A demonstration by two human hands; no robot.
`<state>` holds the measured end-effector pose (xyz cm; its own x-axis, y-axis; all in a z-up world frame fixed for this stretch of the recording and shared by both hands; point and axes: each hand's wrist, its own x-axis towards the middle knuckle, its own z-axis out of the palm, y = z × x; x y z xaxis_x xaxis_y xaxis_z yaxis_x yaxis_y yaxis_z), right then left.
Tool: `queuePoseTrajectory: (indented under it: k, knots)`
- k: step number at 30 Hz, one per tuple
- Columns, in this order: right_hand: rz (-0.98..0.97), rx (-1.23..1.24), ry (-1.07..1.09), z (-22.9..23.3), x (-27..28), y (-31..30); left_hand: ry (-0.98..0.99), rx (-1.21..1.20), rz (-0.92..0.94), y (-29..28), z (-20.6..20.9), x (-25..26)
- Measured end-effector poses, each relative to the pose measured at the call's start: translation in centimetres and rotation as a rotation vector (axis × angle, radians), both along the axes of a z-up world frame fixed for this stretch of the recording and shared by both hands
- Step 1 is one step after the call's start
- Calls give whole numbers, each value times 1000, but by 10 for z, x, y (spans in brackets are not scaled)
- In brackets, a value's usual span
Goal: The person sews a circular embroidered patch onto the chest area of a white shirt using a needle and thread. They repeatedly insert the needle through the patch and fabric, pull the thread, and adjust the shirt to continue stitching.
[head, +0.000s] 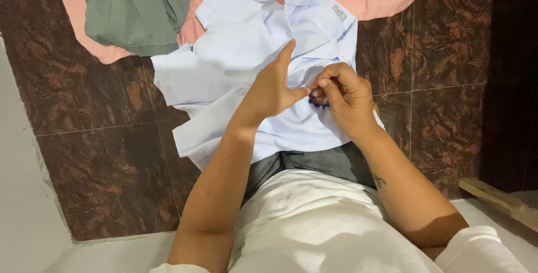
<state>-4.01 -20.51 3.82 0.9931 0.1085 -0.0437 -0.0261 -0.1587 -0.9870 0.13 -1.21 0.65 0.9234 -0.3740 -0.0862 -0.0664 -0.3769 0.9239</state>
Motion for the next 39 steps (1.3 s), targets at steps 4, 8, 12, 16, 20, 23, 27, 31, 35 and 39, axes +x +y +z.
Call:
queuePoseTrajectory:
  k: [4, 8, 12, 16, 20, 23, 27, 31, 35, 39]
  knots:
    - [-9, -32, -21, 7, 0, -3, -19, -41, -2, 0, -3, -1]
    - [1, 7, -10, 14, 3, -4, -16, -42, -3, -1, -6, 0]
    - [15, -142, -89, 22, 8, -7, -20, -37, -14, 0, -12, 2]
    - [-22, -188, -74, 32, 12, -6, -33, -40, -2, -3, -18, 4]
    - [65, -194, -74, 51, 22, 3, 8, -31, 78, -10, -21, 7]
    - [154, -217, -23, 69, 33, 9, 87, -15, 114, -12, -26, 9]
    - [262, -265, 87, 95, 48, 15, 398, -259, 159, -19, -33, 15]
    - [354, -345, 146, 112, 60, 18, 376, -227, 135, -22, -34, 18]
    - [468, -397, -77, 115, 73, 18, 464, -457, 90, -21, -29, 20]
    - [477, -378, -90, 109, 79, 13, 424, -429, 90, -21, -19, 21]
